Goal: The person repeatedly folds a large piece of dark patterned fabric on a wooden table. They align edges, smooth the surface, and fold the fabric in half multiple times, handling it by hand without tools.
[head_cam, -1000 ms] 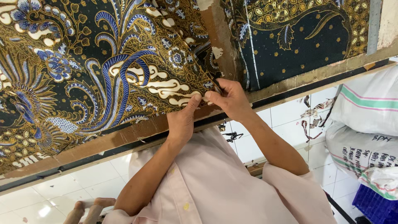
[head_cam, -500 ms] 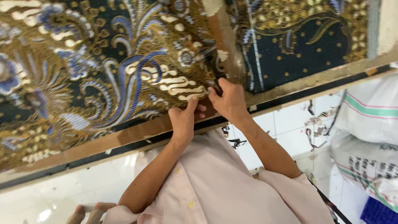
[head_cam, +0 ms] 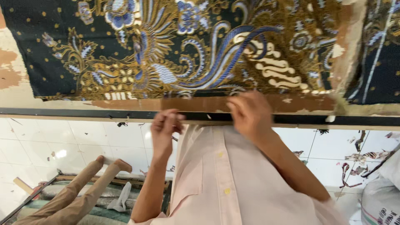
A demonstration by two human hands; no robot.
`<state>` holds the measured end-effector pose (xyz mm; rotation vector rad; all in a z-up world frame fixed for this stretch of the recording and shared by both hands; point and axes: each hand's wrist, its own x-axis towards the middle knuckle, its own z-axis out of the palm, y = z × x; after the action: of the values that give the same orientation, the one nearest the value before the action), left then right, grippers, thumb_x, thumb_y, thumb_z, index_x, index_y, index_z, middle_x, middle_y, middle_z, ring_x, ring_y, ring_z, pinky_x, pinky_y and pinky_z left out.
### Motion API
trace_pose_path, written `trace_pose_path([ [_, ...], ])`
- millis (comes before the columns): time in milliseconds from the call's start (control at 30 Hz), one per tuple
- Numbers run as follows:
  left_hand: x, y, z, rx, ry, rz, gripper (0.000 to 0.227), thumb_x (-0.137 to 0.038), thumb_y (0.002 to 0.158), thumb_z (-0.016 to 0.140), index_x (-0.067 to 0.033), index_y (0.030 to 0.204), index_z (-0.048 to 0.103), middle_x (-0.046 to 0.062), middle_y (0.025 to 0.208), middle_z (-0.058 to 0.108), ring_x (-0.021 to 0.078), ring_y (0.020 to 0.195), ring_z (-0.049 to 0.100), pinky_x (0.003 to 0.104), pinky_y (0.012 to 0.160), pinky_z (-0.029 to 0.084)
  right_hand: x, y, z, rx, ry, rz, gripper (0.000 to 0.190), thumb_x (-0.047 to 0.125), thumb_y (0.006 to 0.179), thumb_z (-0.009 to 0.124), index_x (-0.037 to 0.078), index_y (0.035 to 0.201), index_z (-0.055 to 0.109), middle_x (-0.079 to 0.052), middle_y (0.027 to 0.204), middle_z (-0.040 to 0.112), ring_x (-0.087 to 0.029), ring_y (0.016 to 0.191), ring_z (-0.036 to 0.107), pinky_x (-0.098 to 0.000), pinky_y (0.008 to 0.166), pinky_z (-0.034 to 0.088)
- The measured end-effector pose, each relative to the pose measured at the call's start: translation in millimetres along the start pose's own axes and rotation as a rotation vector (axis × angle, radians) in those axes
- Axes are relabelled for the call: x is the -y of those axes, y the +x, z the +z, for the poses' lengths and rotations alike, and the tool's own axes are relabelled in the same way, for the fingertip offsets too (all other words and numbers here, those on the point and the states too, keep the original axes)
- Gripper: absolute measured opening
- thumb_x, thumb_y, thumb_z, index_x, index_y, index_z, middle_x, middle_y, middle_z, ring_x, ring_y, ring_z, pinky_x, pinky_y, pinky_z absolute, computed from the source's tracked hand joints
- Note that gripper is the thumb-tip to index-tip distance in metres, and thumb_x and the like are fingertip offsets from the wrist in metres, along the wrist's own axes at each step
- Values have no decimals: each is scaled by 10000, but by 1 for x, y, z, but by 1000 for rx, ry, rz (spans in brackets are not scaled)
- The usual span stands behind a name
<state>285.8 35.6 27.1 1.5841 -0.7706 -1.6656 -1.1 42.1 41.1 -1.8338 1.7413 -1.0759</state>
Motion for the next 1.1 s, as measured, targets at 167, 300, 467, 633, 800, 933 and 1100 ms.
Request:
trace_pose_path([
  [167,-17,22,-74,-137,-160,31,184,-171,1081,586,-11,1147,648,119,978,743,138,680,657,282,572,531,26,50,89,283,-62,-180,204,188,852,820,107,1000,707,-57,1007,601,-294,987,557,-466,879,407],
  [300,-33,44,-88,-5,-146,-73,295,-240,1052,596,21,1180,652,136,990,755,144,674,674,282,554,540,36,62,106,276,-222,-217,145,128,878,798,111,971,689,-45,1021,596,-282,1016,570,-456,892,407],
  [467,-55,62,-71,173,-239,-319,429,-382,962,635,-27,1200,663,102,900,755,145,543,635,274,409,450,52,71,100,171,-201,-200,123,72,945,781,81,982,665,-57,1026,608,-263,993,579,-440,925,413],
  [633,-60,79,-49,139,-449,-201,374,-329,1017,759,-31,818,653,31,618,551,142,497,544,280,414,373,85,61,97,-118,-193,-211,127,8,938,744,62,945,629,-71,968,585,-236,867,574,-395,736,449],
  [800,-64,72,-58,32,-456,-243,323,-280,940,764,-86,718,634,4,591,562,135,490,569,282,410,380,111,34,132,-41,1067,916,146,224,953,651,85,909,634,-111,915,708,-195,660,639,-328,525,484],
  [933,-56,66,-58,16,-487,-240,317,-231,980,776,-100,741,613,42,677,650,147,537,600,282,448,415,96,22,157,-163,1606,1281,223,275,938,641,80,1043,661,-52,942,709,-170,715,659,-302,562,499],
  [1100,-53,75,-49,118,-446,-315,153,-220,936,747,-80,883,717,74,741,712,145,582,642,285,487,507,85,26,176,-164,1518,1086,214,215,989,689,21,1078,668,-79,904,698,-173,718,653,-307,564,504],
])
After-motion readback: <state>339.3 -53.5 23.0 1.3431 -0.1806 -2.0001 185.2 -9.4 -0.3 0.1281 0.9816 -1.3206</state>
